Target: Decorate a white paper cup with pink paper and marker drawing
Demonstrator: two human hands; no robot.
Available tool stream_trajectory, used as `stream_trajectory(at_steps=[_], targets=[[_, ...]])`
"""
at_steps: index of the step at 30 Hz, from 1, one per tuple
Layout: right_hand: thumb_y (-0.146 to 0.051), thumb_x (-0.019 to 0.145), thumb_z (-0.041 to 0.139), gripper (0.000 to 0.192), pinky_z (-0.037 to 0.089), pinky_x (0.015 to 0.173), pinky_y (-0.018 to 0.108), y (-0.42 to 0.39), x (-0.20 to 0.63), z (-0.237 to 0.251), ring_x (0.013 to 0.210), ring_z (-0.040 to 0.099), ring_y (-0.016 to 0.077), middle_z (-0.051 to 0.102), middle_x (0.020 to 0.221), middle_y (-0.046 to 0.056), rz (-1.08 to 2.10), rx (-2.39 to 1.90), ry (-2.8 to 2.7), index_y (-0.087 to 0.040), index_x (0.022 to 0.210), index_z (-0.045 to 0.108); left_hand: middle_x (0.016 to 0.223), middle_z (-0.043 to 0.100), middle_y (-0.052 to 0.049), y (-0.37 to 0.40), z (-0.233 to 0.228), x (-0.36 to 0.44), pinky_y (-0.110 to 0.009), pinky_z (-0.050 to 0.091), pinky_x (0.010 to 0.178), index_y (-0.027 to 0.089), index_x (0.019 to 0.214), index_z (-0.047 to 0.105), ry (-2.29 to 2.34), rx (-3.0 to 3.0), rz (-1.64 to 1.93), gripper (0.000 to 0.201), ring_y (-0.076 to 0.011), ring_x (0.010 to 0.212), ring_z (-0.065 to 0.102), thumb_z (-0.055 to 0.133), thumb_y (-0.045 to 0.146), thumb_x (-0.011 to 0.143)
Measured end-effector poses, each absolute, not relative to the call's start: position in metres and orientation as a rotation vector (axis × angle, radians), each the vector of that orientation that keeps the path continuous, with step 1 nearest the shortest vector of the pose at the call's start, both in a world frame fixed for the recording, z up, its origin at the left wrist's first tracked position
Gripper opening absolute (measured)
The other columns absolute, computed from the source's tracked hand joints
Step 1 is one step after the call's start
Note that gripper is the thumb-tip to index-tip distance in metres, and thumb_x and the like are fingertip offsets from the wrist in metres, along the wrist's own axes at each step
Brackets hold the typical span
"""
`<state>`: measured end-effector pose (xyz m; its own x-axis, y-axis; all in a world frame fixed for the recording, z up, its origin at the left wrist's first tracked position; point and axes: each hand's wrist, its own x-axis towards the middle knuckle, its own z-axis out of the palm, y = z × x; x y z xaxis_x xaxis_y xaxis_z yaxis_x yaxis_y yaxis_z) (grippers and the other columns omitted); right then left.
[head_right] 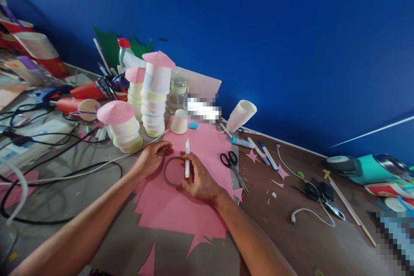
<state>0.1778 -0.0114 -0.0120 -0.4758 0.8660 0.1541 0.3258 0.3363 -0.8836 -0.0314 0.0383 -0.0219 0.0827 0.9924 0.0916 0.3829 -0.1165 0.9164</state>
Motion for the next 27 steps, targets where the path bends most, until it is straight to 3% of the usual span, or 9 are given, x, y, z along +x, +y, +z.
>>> stream_trajectory(at_steps=[5, 12, 27], targets=[[-0.021, 0.07, 0.081, 0.069, 0.044, 0.11, 0.049, -0.0111, 0.1758, -0.0149, 0.133, 0.05, 0.0293, 0.047, 0.144, 0.013, 1.053, -1.05, -2.038, -0.027, 0.13, 0.046, 0.087, 0.078, -0.007, 0.0373, -0.0194, -0.0306, -0.031, 0.055, 0.078, 0.018, 0.096, 0.07, 1.412, 1.609, 1.015, 0.027, -0.0203, 0.084, 0.074, 0.046, 0.018, 0.085], [-0.028, 0.073, 0.081, 0.065, 0.052, 0.102, 0.045, -0.009, 0.1768, -0.0158, 0.127, 0.054, 0.0277, 0.047, 0.142, 0.011, 1.13, -1.029, -2.018, -0.028, 0.129, 0.048, 0.087, 0.077, -0.008, 0.0371, -0.0195, -0.0301, -0.032, 0.055, 0.078, 0.017, 0.096, 0.071, 1.413, 1.617, 1.021, 0.026, -0.0212, 0.083, 0.073, 0.047, 0.019, 0.084], [-0.024, 0.071, 0.082, 0.064, 0.054, 0.097, 0.044, -0.0089, 0.177, -0.012, 0.121, 0.058, 0.0272, 0.048, 0.141, 0.012, 1.123, -1.034, -2.061, -0.027, 0.126, 0.048, 0.084, 0.077, -0.006, 0.0377, -0.0187, -0.0309, -0.03, 0.055, 0.076, 0.018, 0.093, 0.072, 1.416, 1.624, 1.031, 0.025, -0.0199, 0.08, 0.073, 0.049, 0.02, 0.084]])
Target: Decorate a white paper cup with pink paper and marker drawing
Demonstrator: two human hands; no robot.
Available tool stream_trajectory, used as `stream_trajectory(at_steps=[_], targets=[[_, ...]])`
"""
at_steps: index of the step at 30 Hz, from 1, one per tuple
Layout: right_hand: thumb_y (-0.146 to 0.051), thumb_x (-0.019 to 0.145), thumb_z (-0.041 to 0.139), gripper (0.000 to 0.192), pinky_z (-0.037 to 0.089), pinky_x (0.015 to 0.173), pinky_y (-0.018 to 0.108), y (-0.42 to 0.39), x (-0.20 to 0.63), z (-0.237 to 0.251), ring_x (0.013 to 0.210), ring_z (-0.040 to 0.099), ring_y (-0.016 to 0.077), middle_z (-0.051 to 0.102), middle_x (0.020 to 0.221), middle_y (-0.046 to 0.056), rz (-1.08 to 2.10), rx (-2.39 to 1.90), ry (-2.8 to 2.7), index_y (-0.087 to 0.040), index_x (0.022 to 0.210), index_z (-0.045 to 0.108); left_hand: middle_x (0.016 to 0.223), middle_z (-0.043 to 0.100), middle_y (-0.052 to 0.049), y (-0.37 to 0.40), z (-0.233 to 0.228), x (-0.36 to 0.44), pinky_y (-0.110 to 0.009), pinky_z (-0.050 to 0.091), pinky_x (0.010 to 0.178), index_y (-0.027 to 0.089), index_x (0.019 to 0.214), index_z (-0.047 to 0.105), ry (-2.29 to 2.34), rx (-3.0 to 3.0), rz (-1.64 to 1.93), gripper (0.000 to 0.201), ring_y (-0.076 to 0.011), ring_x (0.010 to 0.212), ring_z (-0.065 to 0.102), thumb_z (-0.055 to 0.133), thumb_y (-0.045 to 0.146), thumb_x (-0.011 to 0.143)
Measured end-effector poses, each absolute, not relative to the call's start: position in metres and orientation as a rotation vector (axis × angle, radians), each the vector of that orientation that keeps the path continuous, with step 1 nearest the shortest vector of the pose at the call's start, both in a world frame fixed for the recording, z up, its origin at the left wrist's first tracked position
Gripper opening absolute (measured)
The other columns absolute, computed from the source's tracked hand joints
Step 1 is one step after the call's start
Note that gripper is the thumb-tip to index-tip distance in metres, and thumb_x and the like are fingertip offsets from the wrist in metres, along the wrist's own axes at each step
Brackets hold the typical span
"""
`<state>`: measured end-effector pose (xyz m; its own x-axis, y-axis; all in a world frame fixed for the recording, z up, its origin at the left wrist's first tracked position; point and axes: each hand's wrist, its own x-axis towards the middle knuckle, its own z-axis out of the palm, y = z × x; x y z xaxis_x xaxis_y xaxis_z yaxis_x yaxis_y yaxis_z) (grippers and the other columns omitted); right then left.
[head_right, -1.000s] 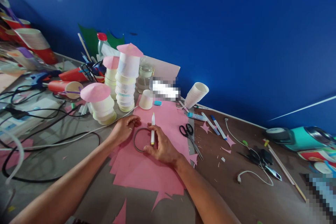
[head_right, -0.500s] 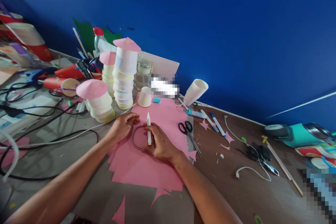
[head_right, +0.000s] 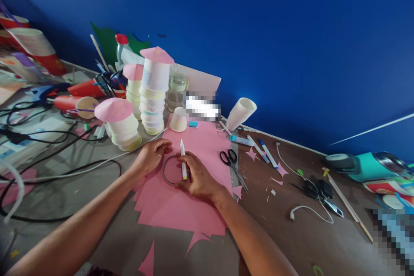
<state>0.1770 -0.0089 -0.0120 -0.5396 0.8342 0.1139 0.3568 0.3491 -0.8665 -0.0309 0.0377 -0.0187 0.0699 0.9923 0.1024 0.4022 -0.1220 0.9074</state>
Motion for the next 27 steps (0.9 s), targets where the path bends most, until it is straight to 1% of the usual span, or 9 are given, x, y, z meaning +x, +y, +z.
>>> stream_trajectory(at_steps=[6, 13, 17, 21, 24, 27], targets=[[-0.027, 0.072, 0.082, 0.063, 0.053, 0.098, 0.044, -0.0095, 0.1765, -0.0082, 0.12, 0.059, 0.0266, 0.048, 0.141, 0.011, 1.12, -1.057, -2.076, -0.027, 0.126, 0.048, 0.086, 0.077, -0.008, 0.0371, -0.0182, -0.03, -0.032, 0.056, 0.076, 0.017, 0.094, 0.07, 1.416, 1.608, 1.019, 0.025, -0.021, 0.081, 0.073, 0.049, 0.02, 0.083], [-0.03, 0.074, 0.081, 0.059, 0.053, 0.098, 0.044, -0.0093, 0.1765, -0.0065, 0.118, 0.06, 0.0256, 0.048, 0.139, 0.011, 1.122, -1.043, -2.077, -0.026, 0.124, 0.05, 0.086, 0.076, -0.007, 0.0361, -0.0166, -0.0296, -0.032, 0.056, 0.076, 0.018, 0.093, 0.069, 1.415, 1.596, 1.017, 0.025, -0.0209, 0.082, 0.072, 0.048, 0.018, 0.081], [-0.031, 0.073, 0.081, 0.059, 0.053, 0.098, 0.046, -0.0089, 0.1768, -0.0072, 0.118, 0.06, 0.0267, 0.049, 0.14, 0.011, 1.113, -1.039, -2.084, -0.027, 0.124, 0.052, 0.086, 0.077, -0.008, 0.0366, -0.0177, -0.0301, -0.033, 0.056, 0.076, 0.017, 0.094, 0.07, 1.413, 1.599, 1.017, 0.025, -0.0216, 0.081, 0.072, 0.048, 0.02, 0.083], [-0.027, 0.072, 0.082, 0.062, 0.056, 0.094, 0.044, -0.0089, 0.1769, -0.0081, 0.113, 0.063, 0.0264, 0.049, 0.139, 0.012, 1.125, -1.05, -2.076, -0.026, 0.125, 0.051, 0.085, 0.077, -0.007, 0.037, -0.0177, -0.0304, -0.031, 0.055, 0.076, 0.018, 0.094, 0.07, 1.411, 1.609, 1.019, 0.024, -0.0208, 0.081, 0.072, 0.049, 0.02, 0.083], [-0.023, 0.071, 0.082, 0.062, 0.055, 0.095, 0.043, -0.009, 0.1768, -0.0078, 0.114, 0.063, 0.0255, 0.048, 0.14, 0.011, 1.137, -1.058, -2.072, -0.027, 0.125, 0.051, 0.085, 0.077, -0.007, 0.0369, -0.0174, -0.0303, -0.031, 0.056, 0.076, 0.018, 0.094, 0.07, 1.415, 1.613, 1.022, 0.024, -0.0198, 0.081, 0.072, 0.048, 0.02, 0.083], [-0.025, 0.073, 0.082, 0.061, 0.054, 0.097, 0.044, -0.0089, 0.1767, -0.0076, 0.117, 0.061, 0.0261, 0.048, 0.141, 0.011, 1.137, -1.052, -2.081, -0.027, 0.125, 0.051, 0.086, 0.077, -0.007, 0.0368, -0.0173, -0.0303, -0.031, 0.056, 0.076, 0.018, 0.094, 0.07, 1.415, 1.618, 1.02, 0.024, -0.0199, 0.081, 0.073, 0.048, 0.021, 0.083]])
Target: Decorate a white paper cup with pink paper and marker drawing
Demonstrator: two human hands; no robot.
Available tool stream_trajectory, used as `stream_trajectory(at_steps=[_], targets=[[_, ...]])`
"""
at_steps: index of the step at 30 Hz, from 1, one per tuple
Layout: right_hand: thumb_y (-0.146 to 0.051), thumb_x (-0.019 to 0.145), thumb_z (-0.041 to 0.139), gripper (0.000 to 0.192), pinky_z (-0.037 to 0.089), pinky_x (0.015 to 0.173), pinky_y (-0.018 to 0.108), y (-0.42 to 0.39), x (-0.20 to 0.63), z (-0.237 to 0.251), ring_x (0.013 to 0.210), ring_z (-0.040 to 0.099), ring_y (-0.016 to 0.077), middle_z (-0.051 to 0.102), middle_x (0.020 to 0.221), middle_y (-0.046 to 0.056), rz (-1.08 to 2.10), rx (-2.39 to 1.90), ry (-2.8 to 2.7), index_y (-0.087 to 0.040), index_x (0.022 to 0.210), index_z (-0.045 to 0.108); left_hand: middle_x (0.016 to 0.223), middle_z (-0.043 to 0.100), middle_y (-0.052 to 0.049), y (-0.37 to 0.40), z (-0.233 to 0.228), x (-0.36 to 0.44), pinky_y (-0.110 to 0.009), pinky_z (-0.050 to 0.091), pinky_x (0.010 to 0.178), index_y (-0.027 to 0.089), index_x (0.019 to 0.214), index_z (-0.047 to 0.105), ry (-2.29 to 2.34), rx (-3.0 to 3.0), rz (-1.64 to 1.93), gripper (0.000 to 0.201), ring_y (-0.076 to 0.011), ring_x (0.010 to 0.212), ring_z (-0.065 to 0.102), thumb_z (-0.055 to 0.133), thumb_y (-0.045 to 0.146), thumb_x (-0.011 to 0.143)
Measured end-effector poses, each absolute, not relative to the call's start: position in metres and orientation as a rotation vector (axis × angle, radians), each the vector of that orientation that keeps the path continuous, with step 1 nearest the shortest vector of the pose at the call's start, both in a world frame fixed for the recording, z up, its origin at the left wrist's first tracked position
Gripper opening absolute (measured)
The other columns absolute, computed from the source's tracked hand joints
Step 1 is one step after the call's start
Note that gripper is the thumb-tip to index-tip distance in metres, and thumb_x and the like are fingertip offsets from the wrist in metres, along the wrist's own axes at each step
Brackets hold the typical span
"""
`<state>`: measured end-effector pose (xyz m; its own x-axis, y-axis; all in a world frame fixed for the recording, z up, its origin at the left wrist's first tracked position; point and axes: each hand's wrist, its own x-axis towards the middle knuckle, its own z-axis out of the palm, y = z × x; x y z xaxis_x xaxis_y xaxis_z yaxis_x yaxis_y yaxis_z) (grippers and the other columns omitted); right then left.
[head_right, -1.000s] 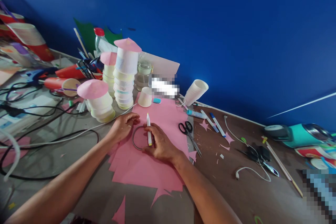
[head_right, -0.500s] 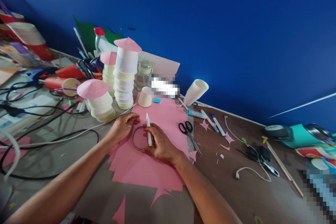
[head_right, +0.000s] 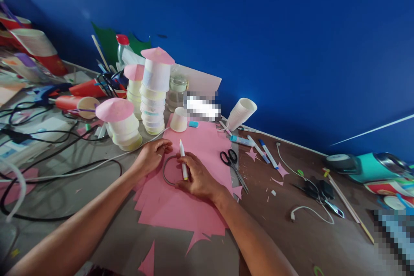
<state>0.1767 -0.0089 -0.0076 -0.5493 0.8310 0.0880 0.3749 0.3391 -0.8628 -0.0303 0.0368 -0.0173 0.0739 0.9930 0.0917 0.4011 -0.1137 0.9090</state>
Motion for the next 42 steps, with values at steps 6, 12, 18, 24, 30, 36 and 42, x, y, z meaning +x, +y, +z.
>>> stream_trajectory(at_steps=[6, 12, 18, 24, 30, 36, 42], targets=[[-0.029, 0.073, 0.081, 0.059, 0.054, 0.096, 0.043, -0.009, 0.176, -0.007, 0.115, 0.062, 0.0252, 0.048, 0.14, 0.011, 1.144, -1.054, -2.072, -0.026, 0.124, 0.051, 0.086, 0.077, -0.007, 0.038, -0.019, -0.031, -0.031, 0.056, 0.076, 0.018, 0.094, 0.07, 1.411, 1.637, 1.018, 0.025, -0.0203, 0.082, 0.073, 0.047, 0.021, 0.084], [-0.026, 0.073, 0.081, 0.059, 0.053, 0.096, 0.044, -0.009, 0.177, -0.004, 0.114, 0.063, 0.0257, 0.05, 0.139, 0.012, 1.107, -1.081, -2.112, -0.026, 0.124, 0.051, 0.086, 0.077, -0.007, 0.037, -0.018, -0.031, -0.033, 0.056, 0.078, 0.018, 0.094, 0.07, 1.409, 1.647, 1.009, 0.025, -0.0204, 0.081, 0.072, 0.047, 0.018, 0.083], [-0.024, 0.072, 0.081, 0.06, 0.051, 0.101, 0.045, -0.008, 0.18, -0.004, 0.12, 0.059, 0.0261, 0.049, 0.142, 0.011, 1.102, -1.083, -2.129, -0.026, 0.125, 0.051, 0.086, 0.076, -0.006, 0.036, -0.016, -0.031, -0.031, 0.055, 0.076, 0.018, 0.092, 0.07, 1.406, 1.638, 1.011, 0.025, -0.0199, 0.081, 0.072, 0.048, 0.015, 0.082], [-0.026, 0.073, 0.081, 0.06, 0.051, 0.101, 0.045, -0.008, 0.18, -0.005, 0.12, 0.059, 0.0254, 0.047, 0.144, 0.011, 1.144, -1.091, -2.109, -0.026, 0.124, 0.05, 0.084, 0.076, -0.007, 0.036, -0.015, -0.029, -0.031, 0.055, 0.075, 0.017, 0.091, 0.07, 1.413, 1.632, 1.012, 0.025, -0.0204, 0.08, 0.073, 0.047, 0.014, 0.082], [-0.026, 0.074, 0.081, 0.06, 0.052, 0.1, 0.045, -0.008, 0.179, -0.004, 0.117, 0.06, 0.0252, 0.047, 0.144, 0.012, 1.156, -1.087, -2.113, -0.026, 0.125, 0.05, 0.085, 0.076, -0.006, 0.036, -0.014, -0.03, -0.029, 0.054, 0.074, 0.018, 0.091, 0.069, 1.426, 1.677, 1.005, 0.025, -0.0194, 0.079, 0.072, 0.046, 0.016, 0.083], [-0.025, 0.074, 0.08, 0.059, 0.051, 0.099, 0.043, -0.008, 0.179, -0.001, 0.115, 0.059, 0.0248, 0.047, 0.141, 0.011, 1.15, -1.094, -2.129, -0.026, 0.125, 0.051, 0.092, 0.077, -0.003, 0.031, 0.0, -0.027, -0.036, 0.047, 0.096, 0.022, 0.091, 0.069, 1.385, 1.82, 0.982, 0.025, -0.0205, 0.09, 0.07, 0.05, 0.014, 0.079], [-0.02, 0.072, 0.079, 0.059, 0.047, 0.099, 0.042, -0.006, 0.18, -0.004, 0.115, 0.056, 0.0258, 0.053, 0.131, 0.008, 1.053, -1.039, -2.167, -0.026, 0.124, 0.05, 0.097, 0.074, -0.004, 0.022, 0.014, -0.026, -0.041, 0.041, 0.099, 0.021, 0.091, 0.065, 1.088, 2.258, 0.694, 0.017, -0.0234, 0.094, 0.067, 0.056, 0.018, 0.077]])
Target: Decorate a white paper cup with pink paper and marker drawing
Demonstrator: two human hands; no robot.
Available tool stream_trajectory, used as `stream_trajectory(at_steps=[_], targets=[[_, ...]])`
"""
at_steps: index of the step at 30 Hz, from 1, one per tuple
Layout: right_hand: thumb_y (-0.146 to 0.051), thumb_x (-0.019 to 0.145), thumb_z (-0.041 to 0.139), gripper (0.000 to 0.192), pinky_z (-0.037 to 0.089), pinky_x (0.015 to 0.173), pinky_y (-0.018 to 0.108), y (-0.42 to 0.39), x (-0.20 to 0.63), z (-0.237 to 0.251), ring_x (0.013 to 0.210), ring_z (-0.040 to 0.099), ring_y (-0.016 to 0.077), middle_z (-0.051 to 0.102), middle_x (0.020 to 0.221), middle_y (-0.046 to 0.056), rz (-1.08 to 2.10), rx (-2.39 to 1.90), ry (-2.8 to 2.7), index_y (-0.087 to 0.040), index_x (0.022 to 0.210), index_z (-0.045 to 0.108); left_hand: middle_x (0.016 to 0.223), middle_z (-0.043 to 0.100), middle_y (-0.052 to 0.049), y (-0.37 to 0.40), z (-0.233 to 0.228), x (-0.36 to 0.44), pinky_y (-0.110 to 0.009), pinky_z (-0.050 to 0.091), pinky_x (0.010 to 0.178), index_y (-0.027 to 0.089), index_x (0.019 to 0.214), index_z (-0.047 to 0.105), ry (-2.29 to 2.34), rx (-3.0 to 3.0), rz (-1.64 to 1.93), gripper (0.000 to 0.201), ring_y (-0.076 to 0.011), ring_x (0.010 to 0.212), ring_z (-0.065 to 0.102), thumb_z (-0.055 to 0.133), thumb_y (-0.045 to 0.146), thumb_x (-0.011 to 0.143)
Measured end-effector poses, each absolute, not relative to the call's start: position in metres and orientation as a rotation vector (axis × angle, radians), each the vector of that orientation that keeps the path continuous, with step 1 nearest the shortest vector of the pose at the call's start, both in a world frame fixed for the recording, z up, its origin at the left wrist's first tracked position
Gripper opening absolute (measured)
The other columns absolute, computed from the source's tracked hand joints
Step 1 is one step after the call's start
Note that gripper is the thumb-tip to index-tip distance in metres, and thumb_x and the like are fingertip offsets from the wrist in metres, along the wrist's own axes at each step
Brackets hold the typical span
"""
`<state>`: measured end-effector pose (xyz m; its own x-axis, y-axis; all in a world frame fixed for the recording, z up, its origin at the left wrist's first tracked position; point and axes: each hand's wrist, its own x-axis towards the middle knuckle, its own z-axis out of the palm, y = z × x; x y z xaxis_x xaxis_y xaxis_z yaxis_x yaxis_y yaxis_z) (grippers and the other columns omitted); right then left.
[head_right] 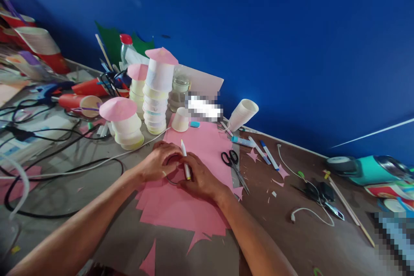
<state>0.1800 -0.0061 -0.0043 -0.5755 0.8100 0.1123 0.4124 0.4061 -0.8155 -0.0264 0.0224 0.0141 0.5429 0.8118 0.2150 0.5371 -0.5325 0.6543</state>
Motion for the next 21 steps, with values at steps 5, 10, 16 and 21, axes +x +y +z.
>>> stream_trajectory(at_steps=[5, 10, 16, 21], targets=[[-0.02, 0.074, 0.078, 0.055, 0.046, 0.098, 0.041, -0.006, 0.179, -0.004, 0.114, 0.056, 0.0258, 0.055, 0.128, 0.008, 1.03, -1.047, -2.174, -0.025, 0.122, 0.051, 0.109, 0.066, -0.006, 0.02, 0.02, -0.032, -0.041, 0.041, 0.099, 0.02, 0.096, 0.06, 1.048, 2.366, 0.597, 0.023, -0.0251, 0.105, 0.061, 0.062, 0.02, 0.073], [-0.024, 0.075, 0.079, 0.052, 0.048, 0.093, 0.039, -0.006, 0.18, -0.003, 0.107, 0.057, 0.0236, 0.055, 0.125, 0.007, 1.057, -1.06, -2.182, -0.025, 0.119, 0.051, 0.109, 0.063, -0.006, 0.021, 0.022, -0.04, -0.041, 0.043, 0.098, 0.021, 0.103, 0.057, 1.043, 2.369, 0.446, 0.037, -0.0256, 0.104, 0.059, 0.073, 0.035, 0.072], [-0.028, 0.075, 0.079, 0.05, 0.049, 0.092, 0.038, -0.005, 0.181, -0.003, 0.106, 0.057, 0.0236, 0.054, 0.123, 0.008, 1.078, -1.069, -2.168, -0.024, 0.118, 0.052, 0.117, 0.06, -0.01, 0.023, 0.015, -0.043, -0.044, 0.042, 0.1, 0.02, 0.111, 0.053, 1.011, 2.41, 0.366, 0.061, -0.0306, 0.113, 0.056, 0.079, 0.053, 0.067], [-0.035, 0.076, 0.079, 0.052, 0.05, 0.092, 0.038, -0.005, 0.182, -0.006, 0.107, 0.057, 0.024, 0.054, 0.126, 0.008, 1.084, -1.082, -2.159, -0.025, 0.12, 0.052, 0.121, 0.056, -0.012, 0.021, 0.011, -0.041, -0.047, 0.042, 0.102, 0.018, 0.118, 0.051, 1.042, 2.427, 0.326, 0.07, -0.0331, 0.117, 0.053, 0.082, 0.05, 0.064]])
